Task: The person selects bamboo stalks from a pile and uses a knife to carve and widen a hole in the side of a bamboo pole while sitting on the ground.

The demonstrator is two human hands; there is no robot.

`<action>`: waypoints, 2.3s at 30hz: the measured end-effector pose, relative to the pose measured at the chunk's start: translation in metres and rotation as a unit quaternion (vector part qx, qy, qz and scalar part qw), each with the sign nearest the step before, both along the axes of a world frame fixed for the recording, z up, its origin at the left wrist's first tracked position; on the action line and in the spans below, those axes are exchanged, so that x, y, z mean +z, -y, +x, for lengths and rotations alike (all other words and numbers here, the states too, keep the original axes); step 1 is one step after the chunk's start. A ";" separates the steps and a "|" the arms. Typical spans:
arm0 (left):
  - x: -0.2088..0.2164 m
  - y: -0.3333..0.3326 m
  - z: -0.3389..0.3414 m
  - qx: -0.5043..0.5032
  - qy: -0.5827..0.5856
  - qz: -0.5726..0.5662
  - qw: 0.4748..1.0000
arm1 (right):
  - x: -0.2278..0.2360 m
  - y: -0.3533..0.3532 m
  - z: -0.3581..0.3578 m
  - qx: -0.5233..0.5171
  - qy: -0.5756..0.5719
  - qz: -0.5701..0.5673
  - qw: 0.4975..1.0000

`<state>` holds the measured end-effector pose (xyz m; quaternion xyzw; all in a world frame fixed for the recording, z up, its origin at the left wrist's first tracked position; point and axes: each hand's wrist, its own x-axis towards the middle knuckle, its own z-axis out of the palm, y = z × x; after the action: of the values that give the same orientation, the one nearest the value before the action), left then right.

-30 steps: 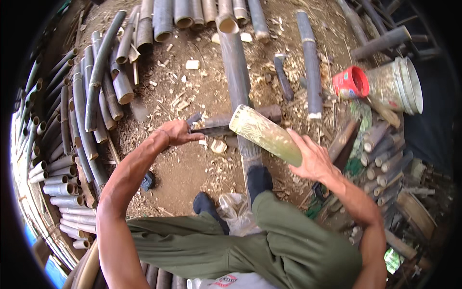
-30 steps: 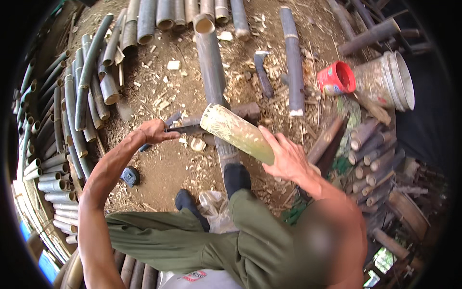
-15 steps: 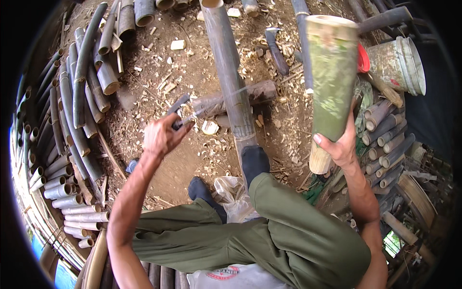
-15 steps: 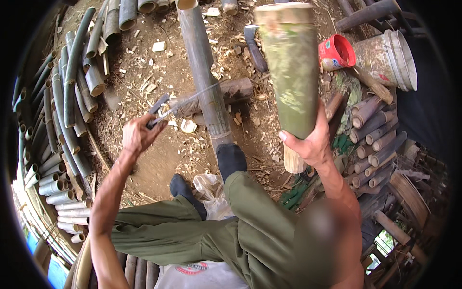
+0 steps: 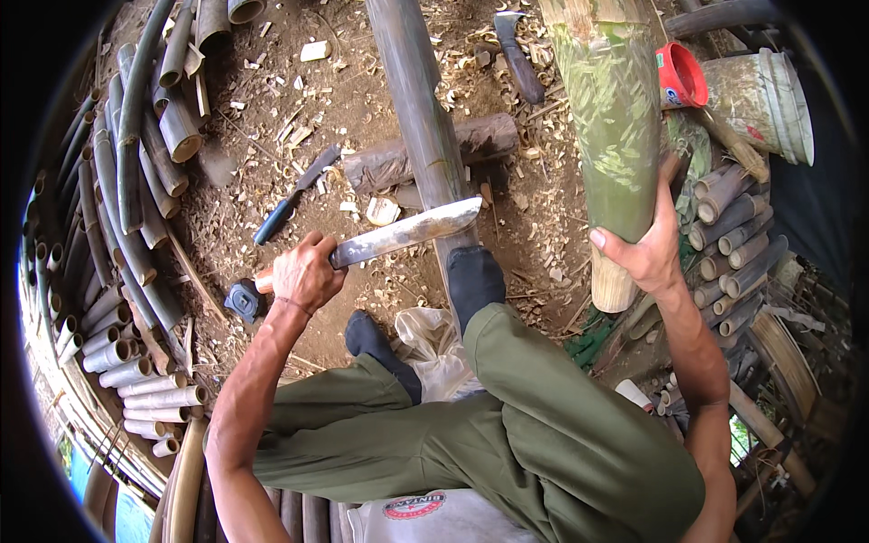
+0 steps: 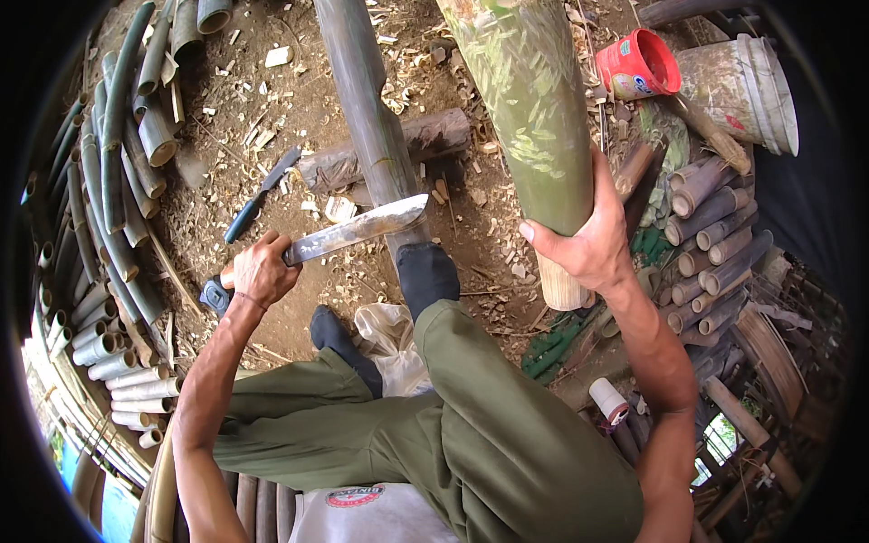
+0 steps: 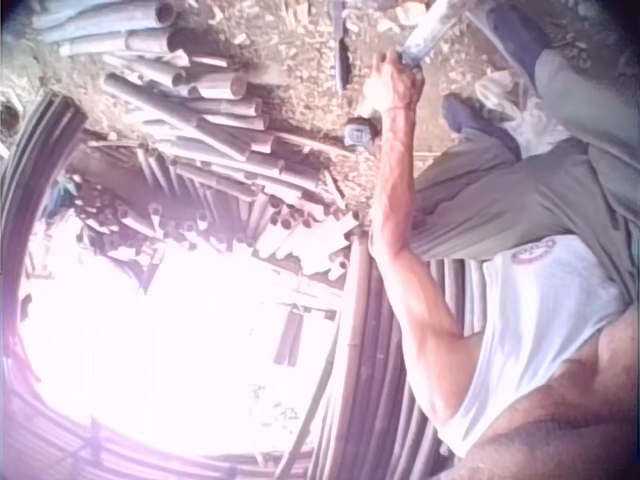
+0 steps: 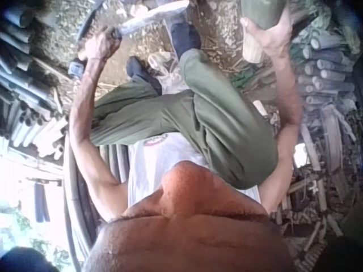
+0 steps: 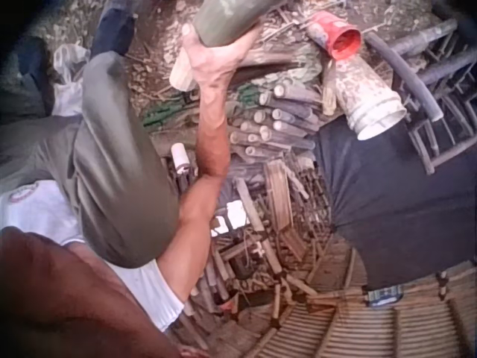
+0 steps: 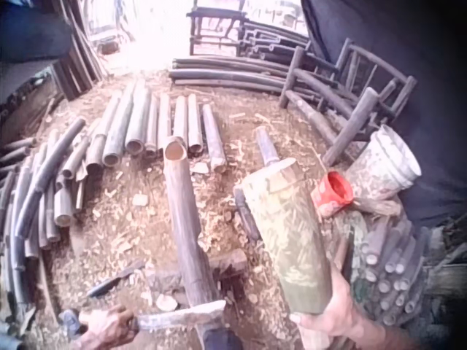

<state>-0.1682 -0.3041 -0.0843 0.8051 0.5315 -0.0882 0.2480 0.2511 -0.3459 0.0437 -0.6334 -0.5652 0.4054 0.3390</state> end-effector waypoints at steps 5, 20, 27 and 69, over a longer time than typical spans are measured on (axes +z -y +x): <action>0.008 0.000 0.003 -0.008 -0.005 -0.008 1.000 | -0.001 -0.001 -0.001 -0.006 -0.004 -0.017 1.000; 0.000 -0.001 -0.003 -0.001 -0.005 -0.012 1.000 | -0.005 -0.005 -0.003 0.054 0.014 -0.012 0.998; -0.004 -0.028 0.002 -0.012 -0.066 -0.101 0.993 | -0.009 -0.013 -0.027 0.372 0.199 0.231 0.877; 0.000 -0.056 0.003 -0.073 -0.105 -0.135 0.982 | 0.022 -0.005 -0.071 0.537 0.236 0.139 0.798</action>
<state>-0.1648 -0.2480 -0.0844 0.7868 0.4778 -0.2615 0.2903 0.1805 -0.3408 0.0656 -0.2509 -0.9273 0.2777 0.0077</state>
